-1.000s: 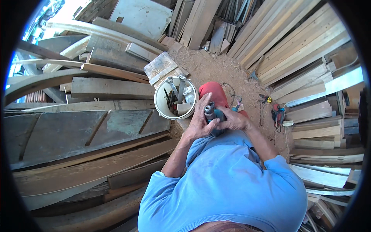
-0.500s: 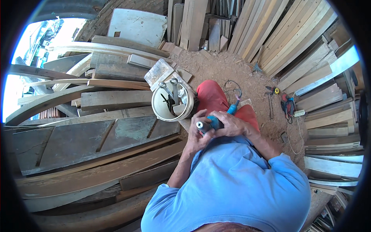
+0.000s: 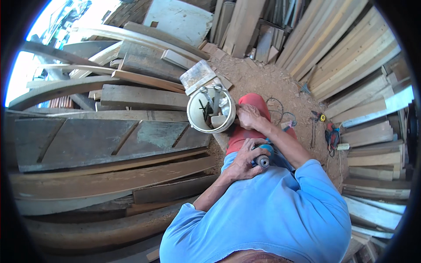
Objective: The person picks up a drill, pulls a drill bit and key from a bucket, and installs the bit into the drill chuck using the key.
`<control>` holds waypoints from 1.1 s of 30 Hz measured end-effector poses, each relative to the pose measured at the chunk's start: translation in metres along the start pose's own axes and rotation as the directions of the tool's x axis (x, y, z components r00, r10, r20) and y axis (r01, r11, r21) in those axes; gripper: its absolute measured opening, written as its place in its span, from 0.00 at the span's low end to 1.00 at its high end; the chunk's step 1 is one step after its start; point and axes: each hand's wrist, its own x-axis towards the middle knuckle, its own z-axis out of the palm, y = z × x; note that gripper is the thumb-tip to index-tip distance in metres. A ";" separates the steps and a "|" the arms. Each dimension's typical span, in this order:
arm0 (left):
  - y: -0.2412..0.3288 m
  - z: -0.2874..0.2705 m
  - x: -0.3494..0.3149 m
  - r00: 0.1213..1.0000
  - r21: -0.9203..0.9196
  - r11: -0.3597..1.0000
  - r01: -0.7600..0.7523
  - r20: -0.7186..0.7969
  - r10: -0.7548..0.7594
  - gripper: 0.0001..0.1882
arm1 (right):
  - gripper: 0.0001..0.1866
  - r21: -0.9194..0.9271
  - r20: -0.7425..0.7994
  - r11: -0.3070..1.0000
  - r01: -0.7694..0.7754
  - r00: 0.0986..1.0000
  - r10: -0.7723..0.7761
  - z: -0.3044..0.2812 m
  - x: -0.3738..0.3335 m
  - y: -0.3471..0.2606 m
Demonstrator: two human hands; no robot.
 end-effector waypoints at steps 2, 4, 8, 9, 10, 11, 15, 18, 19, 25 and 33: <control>0.002 -0.002 -0.002 0.999 -0.005 1.000 -0.002 -0.033 0.002 0.24 | 0.23 0.019 0.008 1.000 0.003 1.000 -0.003 0.007 0.010 0.005; 0.000 -0.003 -0.004 0.998 -0.040 0.999 -0.001 -0.060 -0.001 0.23 | 0.18 0.178 -0.018 0.984 0.031 0.999 -0.028 -0.002 0.005 0.023; -0.007 -0.009 -0.003 0.996 -0.087 0.996 -0.028 -0.084 0.021 0.22 | 0.10 0.328 -0.127 0.943 -0.055 0.987 0.102 -0.087 -0.030 0.021; -0.007 -0.010 -0.003 0.997 -0.094 0.995 -0.036 -0.072 0.029 0.22 | 0.09 0.368 -0.241 0.930 0.003 0.966 0.092 -0.107 -0.034 0.019; -0.007 -0.010 -0.001 0.997 -0.091 0.995 -0.047 -0.062 0.042 0.22 | 0.09 0.402 -0.353 0.913 0.062 0.931 0.092 -0.125 -0.037 0.015; -0.010 -0.009 0.001 0.997 -0.085 0.995 -0.056 -0.053 0.052 0.22 | 0.08 0.399 -0.362 0.915 0.063 0.927 0.094 -0.148 -0.038 -0.001; -0.019 -0.011 0.000 0.996 -0.078 0.993 -0.085 0.009 0.086 0.22 | 0.08 0.247 -0.456 0.927 0.281 0.878 -0.145 -0.174 -0.012 -0.084; -0.020 -0.009 0.000 0.996 -0.069 0.993 -0.092 -0.022 0.091 0.22 | 0.13 -0.060 -0.237 0.907 0.417 0.876 -0.419 -0.135 0.026 -0.120; -0.018 -0.010 0.000 0.996 -0.073 0.994 -0.085 -0.024 0.084 0.22 | 0.14 -0.109 -0.065 0.916 0.387 0.916 -0.395 -0.121 0.035 -0.129; -0.019 -0.009 -0.009 0.992 -0.096 0.992 -0.082 -0.104 0.072 0.22 | 0.13 -0.080 -0.034 0.937 0.340 0.938 -0.344 -0.108 0.058 -0.121; -0.042 0.001 -0.003 0.984 -0.141 0.982 -0.123 -0.143 0.103 0.26 | 0.14 0.028 0.352 0.921 0.388 0.859 -0.372 -0.059 0.066 -0.106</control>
